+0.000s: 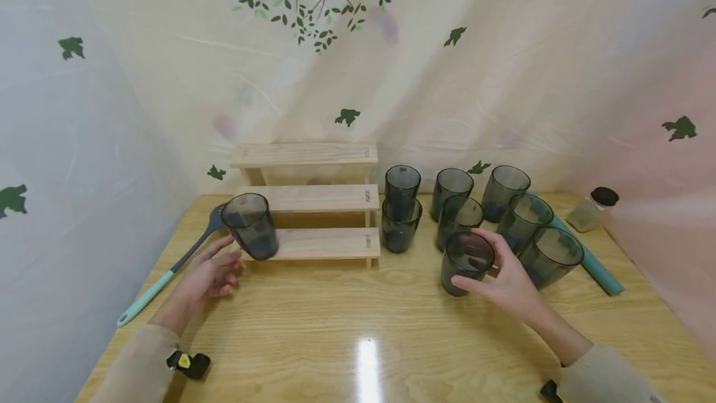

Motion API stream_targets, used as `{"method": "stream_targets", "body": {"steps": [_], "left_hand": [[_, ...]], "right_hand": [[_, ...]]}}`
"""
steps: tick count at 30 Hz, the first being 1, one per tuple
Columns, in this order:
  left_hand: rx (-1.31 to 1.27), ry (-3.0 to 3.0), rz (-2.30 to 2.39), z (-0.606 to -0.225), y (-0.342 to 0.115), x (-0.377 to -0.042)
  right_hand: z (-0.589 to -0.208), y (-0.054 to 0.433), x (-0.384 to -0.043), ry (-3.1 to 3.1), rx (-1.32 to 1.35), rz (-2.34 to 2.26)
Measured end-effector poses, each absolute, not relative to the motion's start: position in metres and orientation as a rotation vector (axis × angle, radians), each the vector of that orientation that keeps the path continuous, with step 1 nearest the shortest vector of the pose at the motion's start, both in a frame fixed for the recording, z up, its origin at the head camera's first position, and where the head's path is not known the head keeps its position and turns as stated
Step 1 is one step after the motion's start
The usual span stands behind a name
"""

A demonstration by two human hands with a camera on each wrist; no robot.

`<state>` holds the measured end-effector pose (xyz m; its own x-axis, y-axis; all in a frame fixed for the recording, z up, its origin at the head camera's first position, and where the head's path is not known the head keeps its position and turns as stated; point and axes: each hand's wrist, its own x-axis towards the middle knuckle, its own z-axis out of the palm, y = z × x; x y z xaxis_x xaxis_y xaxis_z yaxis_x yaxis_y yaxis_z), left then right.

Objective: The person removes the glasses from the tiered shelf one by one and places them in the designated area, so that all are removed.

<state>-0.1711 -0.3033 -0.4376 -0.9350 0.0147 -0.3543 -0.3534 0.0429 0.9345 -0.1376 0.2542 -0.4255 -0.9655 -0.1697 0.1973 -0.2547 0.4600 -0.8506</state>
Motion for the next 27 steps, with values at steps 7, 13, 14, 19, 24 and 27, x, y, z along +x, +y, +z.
{"method": "stream_targets", "body": {"steps": [7, 13, 14, 19, 24, 27], "left_hand": [[-0.342, 2.054, 1.976, -0.439, -0.301, -0.170], [-0.354, 2.041, 1.997, -0.437, -0.303, -0.170], [-0.354, 2.041, 1.998, -0.437, -0.303, -0.170], [-0.340, 2.038, 1.996, -0.436, -0.302, -0.171], [-0.342, 2.032, 2.006, -0.437, -0.301, -0.172], [-0.338, 2.029, 2.009, -0.438, -0.301, -0.171]], "right_hand": [[-0.431, 0.264, -0.140, -2.634, 0.421, 1.559], [-0.431, 0.264, -0.143, -2.686, 0.411, 1.562], [-0.431, 0.264, -0.143, -2.690, 0.405, 1.560], [-0.432, 0.263, -0.143, -2.678, 0.399, 1.557], [-0.433, 0.265, -0.145, -2.685, 0.413, 1.552], [-0.432, 0.265, -0.146, -2.693, 0.421, 1.543]]}}
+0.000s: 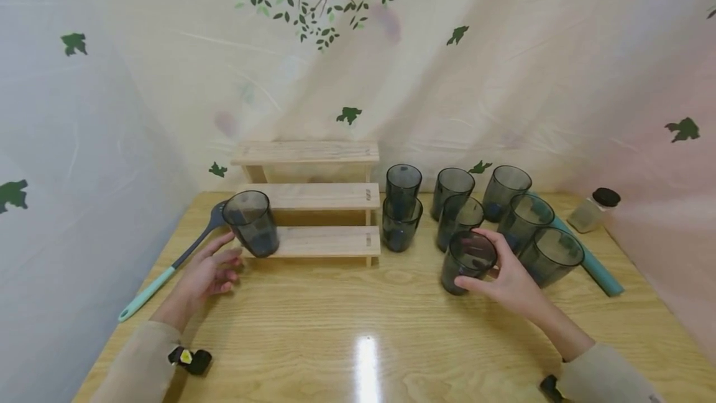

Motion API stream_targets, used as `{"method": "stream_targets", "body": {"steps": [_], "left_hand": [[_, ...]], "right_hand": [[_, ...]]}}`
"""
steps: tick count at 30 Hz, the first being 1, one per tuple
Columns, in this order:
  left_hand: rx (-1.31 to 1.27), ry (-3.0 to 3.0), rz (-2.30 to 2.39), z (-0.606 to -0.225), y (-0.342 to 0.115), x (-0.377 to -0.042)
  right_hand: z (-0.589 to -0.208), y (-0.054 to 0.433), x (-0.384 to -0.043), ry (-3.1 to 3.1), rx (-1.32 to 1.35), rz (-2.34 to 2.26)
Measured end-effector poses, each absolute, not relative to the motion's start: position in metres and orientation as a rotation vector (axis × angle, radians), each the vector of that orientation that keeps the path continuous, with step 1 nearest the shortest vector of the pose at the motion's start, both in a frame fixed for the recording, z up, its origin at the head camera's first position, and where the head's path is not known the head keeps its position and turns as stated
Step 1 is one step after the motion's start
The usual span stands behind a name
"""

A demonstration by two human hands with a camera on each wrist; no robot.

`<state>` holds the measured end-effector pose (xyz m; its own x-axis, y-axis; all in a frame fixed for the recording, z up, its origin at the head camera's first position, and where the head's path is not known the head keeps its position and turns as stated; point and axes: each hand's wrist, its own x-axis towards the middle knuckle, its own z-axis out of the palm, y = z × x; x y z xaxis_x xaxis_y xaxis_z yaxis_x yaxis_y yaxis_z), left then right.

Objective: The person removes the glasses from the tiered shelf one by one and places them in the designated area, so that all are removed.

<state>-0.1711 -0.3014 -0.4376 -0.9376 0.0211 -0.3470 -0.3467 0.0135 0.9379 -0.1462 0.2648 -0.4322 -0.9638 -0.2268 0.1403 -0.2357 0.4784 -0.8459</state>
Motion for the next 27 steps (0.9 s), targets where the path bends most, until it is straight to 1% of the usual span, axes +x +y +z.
{"method": "stream_targets", "body": {"steps": [10, 14, 21, 27], "left_hand": [[-0.328, 2.030, 2.005, -0.440, -0.304, -0.171], [-0.330, 2.015, 2.015, -0.440, -0.304, -0.170], [-0.339, 2.013, 2.014, -0.440, -0.303, -0.170], [-0.342, 2.012, 2.014, -0.440, -0.303, -0.170]], "right_hand": [[-0.424, 0.264, -0.147, -2.744, 0.432, 1.545], [-0.415, 0.260, -0.144, -2.695, 0.466, 1.493], [-0.369, 0.234, -0.142, -2.545, 0.517, 1.215], [-0.339, 0.186, -0.150, -2.444, 0.771, 1.342]]}}
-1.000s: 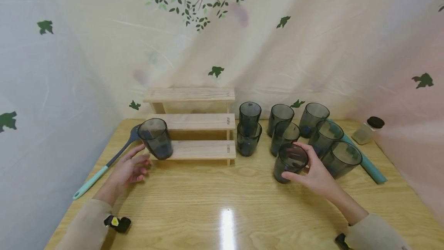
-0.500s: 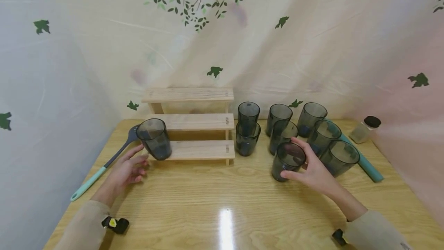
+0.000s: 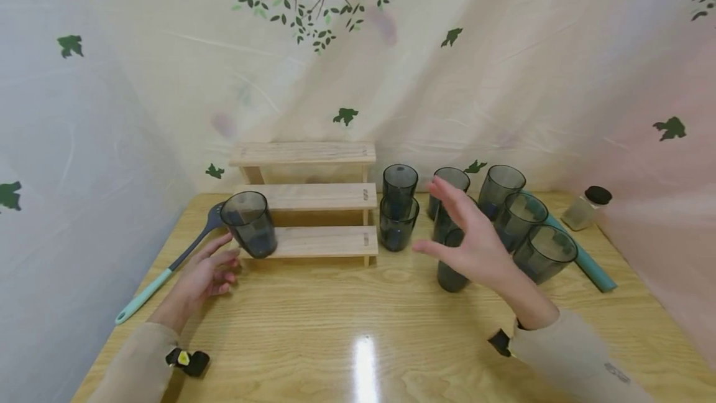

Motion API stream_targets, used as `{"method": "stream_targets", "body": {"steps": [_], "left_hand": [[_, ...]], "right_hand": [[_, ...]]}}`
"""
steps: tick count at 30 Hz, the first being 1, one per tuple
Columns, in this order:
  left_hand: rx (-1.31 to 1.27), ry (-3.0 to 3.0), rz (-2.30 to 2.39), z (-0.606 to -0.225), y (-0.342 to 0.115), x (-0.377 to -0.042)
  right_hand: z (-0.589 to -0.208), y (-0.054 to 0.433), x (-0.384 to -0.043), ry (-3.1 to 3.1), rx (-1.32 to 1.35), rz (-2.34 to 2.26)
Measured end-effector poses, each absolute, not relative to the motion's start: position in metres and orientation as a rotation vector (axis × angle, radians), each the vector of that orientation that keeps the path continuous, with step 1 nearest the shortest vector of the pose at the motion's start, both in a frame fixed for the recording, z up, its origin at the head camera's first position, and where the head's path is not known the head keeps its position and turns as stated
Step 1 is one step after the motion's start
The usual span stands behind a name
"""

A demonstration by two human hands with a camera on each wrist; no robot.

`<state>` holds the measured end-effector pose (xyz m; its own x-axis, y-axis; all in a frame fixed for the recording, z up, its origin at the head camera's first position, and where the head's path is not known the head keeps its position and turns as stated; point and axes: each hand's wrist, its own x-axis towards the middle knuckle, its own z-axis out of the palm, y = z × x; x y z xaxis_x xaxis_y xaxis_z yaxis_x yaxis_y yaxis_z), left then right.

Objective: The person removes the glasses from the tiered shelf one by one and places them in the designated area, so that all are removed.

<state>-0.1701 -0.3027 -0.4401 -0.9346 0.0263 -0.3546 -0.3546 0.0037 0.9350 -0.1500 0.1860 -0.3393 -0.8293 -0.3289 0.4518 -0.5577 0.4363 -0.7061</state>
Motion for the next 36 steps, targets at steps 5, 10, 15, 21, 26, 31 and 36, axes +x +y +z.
{"method": "stream_targets", "body": {"steps": [5, 10, 15, 21, 26, 31, 36], "left_hand": [[-0.335, 2.016, 2.012, -0.440, -0.303, -0.170], [-0.338, 2.019, 2.009, -0.439, -0.303, -0.170], [-0.335, 2.013, 2.011, -0.437, -0.301, -0.170], [-0.330, 2.024, 2.001, -0.438, -0.300, -0.171], [-0.345, 2.030, 1.997, -0.442, -0.299, -0.169], [-0.349, 2.053, 1.989, -0.441, -0.301, -0.169], [-0.346, 2.058, 1.992, -0.440, -0.301, -0.169]], "right_hand": [[-0.330, 0.135, -0.162, -2.424, 0.951, 1.471], [-0.330, 0.084, -0.177, -2.393, 1.033, 1.695], [-0.338, 0.034, -0.190, -2.383, 1.039, 1.907], [-0.354, -0.015, -0.202, -2.382, 1.007, 2.070], [-0.360, -0.035, -0.208, -2.435, 0.996, 2.027], [-0.362, -0.048, -0.213, -2.510, 0.956, 1.965], [-0.366, -0.059, -0.216, -2.490, 0.970, 1.966]]}}
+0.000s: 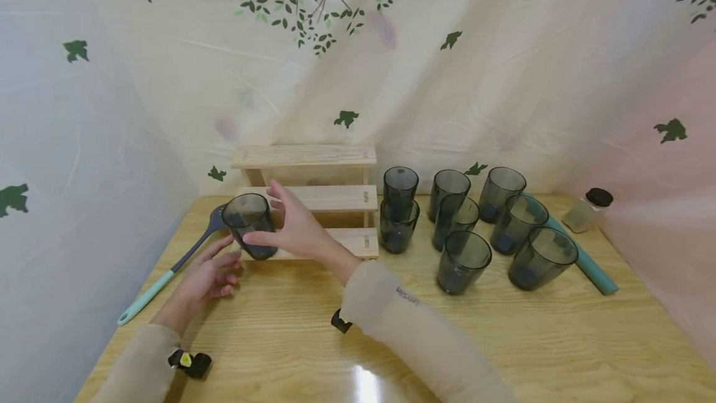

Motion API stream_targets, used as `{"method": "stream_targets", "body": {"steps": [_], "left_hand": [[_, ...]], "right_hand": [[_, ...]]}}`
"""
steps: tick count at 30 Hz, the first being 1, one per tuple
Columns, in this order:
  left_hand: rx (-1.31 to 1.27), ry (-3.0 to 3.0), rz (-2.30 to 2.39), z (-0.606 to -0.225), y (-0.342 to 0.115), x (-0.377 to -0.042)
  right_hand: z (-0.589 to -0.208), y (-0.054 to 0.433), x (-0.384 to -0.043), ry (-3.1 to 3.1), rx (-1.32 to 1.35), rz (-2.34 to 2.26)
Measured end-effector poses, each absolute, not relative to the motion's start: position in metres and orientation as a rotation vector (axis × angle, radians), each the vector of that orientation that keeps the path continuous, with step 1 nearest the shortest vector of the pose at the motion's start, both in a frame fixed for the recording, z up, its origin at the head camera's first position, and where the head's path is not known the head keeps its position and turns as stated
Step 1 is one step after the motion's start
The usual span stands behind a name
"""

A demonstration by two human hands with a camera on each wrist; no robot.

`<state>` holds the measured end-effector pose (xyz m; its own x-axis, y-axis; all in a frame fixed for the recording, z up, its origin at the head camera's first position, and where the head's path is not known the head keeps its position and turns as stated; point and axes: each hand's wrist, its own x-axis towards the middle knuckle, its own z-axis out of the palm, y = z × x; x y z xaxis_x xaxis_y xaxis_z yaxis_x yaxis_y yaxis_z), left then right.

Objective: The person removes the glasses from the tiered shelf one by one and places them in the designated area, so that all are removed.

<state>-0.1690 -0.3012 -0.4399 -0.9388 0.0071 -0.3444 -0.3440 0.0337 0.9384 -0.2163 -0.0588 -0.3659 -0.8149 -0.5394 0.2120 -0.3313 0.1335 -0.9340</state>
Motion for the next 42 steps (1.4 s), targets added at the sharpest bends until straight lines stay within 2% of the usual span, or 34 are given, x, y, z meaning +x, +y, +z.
{"method": "stream_targets", "body": {"steps": [11, 28, 42], "left_hand": [[-0.352, 2.048, 1.998, -0.441, -0.301, -0.170], [-0.340, 2.059, 1.990, -0.441, -0.302, -0.171], [-0.348, 2.058, 1.982, -0.442, -0.302, -0.172]], "right_hand": [[-0.374, -0.068, -0.213, 2.332, -0.777, -1.720], [-0.381, -0.080, -0.215, 2.395, -0.971, -1.727], [-0.381, -0.078, -0.213, 2.330, -0.922, -1.767]]}}
